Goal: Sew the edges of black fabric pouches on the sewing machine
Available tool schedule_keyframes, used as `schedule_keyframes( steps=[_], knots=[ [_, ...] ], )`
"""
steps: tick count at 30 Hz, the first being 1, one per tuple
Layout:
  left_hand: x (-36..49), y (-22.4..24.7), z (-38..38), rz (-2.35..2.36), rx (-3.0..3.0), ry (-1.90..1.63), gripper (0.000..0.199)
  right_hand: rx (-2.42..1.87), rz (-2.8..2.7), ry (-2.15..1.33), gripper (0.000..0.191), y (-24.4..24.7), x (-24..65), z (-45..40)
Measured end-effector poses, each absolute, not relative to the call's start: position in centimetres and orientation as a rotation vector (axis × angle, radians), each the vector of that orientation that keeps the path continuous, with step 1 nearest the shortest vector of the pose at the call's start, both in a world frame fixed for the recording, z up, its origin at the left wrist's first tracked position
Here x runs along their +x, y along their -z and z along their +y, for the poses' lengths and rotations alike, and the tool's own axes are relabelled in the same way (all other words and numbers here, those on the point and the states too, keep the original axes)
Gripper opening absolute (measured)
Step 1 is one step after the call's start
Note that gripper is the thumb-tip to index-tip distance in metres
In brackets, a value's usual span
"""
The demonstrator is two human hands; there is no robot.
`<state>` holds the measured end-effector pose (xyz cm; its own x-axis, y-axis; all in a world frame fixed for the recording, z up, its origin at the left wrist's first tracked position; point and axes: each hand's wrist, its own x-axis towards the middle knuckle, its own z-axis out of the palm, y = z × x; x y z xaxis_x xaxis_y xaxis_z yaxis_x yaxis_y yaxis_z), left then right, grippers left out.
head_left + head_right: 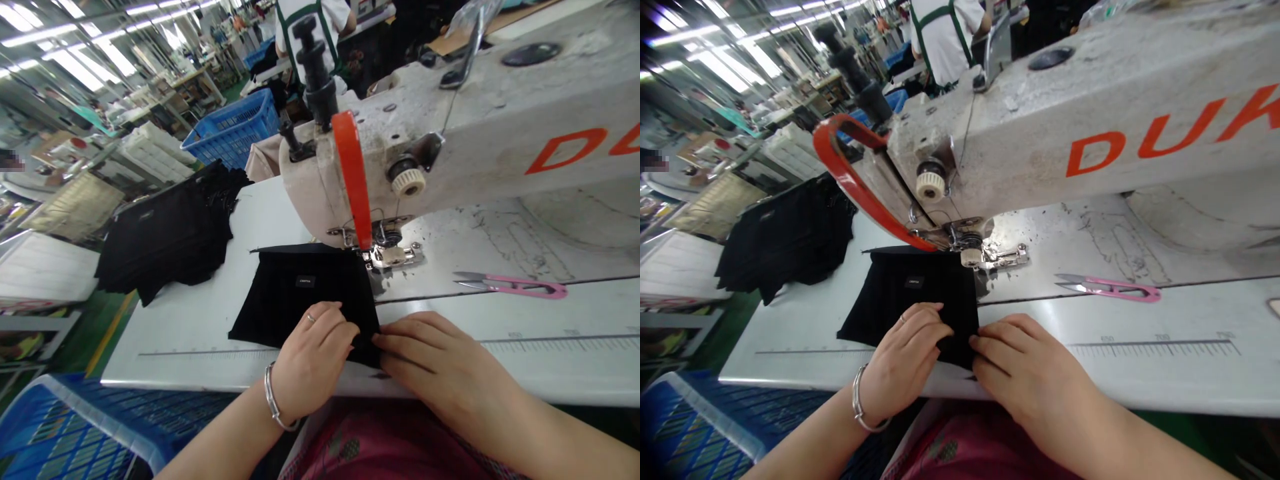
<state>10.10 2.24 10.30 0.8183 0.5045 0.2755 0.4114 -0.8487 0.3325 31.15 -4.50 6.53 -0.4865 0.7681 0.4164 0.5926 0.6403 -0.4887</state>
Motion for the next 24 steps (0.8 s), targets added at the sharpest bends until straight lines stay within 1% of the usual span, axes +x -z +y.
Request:
schedule_keyframes(
  steps=[2, 5, 8, 9, 11, 13, 15, 17, 21, 24],
  knots=[
    [10.3, -10.0, 2.3, 0.716, 2.724, -0.424, 0.021, -1.029, -2.259, -0.401, 0.022, -6.4, 31.3, -4.3],
    [10.2, -9.6, 2.8, 0.744, 2.64, -0.317, 0.036, -1.01, -2.324, -0.454, 0.023, -6.6, 31.5, -4.1],
    [9.9, -9.8, 3.4, 0.826, 2.475, -0.475, 0.031, -1.117, -2.356, -0.486, 0.024, -7.4, 31.8, -3.5],
    [9.7, -9.9, 3.5, 0.873, 2.406, -0.564, 0.03, -1.177, -2.355, -0.466, 0.027, -7.8, 31.9, -3.2],
    [9.5, -10.1, 3.7, 0.95, 2.307, -0.696, 0.029, -1.284, -2.378, -0.378, 0.04, -8.2, 32.0, -2.2],
    [9.4, -10.1, 3.8, 0.975, 2.28, -0.736, 0.028, -1.346, -2.424, -0.257, 0.053, -8.4, 32.0, -0.9],
    [9.3, -9.9, 3.7, 0.978, 2.275, -0.729, 0.028, -1.377, -2.474, -0.164, 0.057, -8.3, 31.9, 0.2],
    [9.3, -9.8, 3.6, 0.975, 2.275, -0.726, 0.027, -1.389, -2.506, -0.131, 0.052, -8.2, 31.8, 1.0],
    [9.5, -9.7, 3.8, 0.91, 2.347, -0.631, 0.027, -1.379, -2.508, -0.202, 0.032, -8.1, 31.6, 0.8],
    [9.8, -9.9, 4.0, 0.815, 2.418, -0.542, 0.026, -1.366, -2.468, -0.229, 0.028, -8.0, 31.5, 0.1]
  ],
)
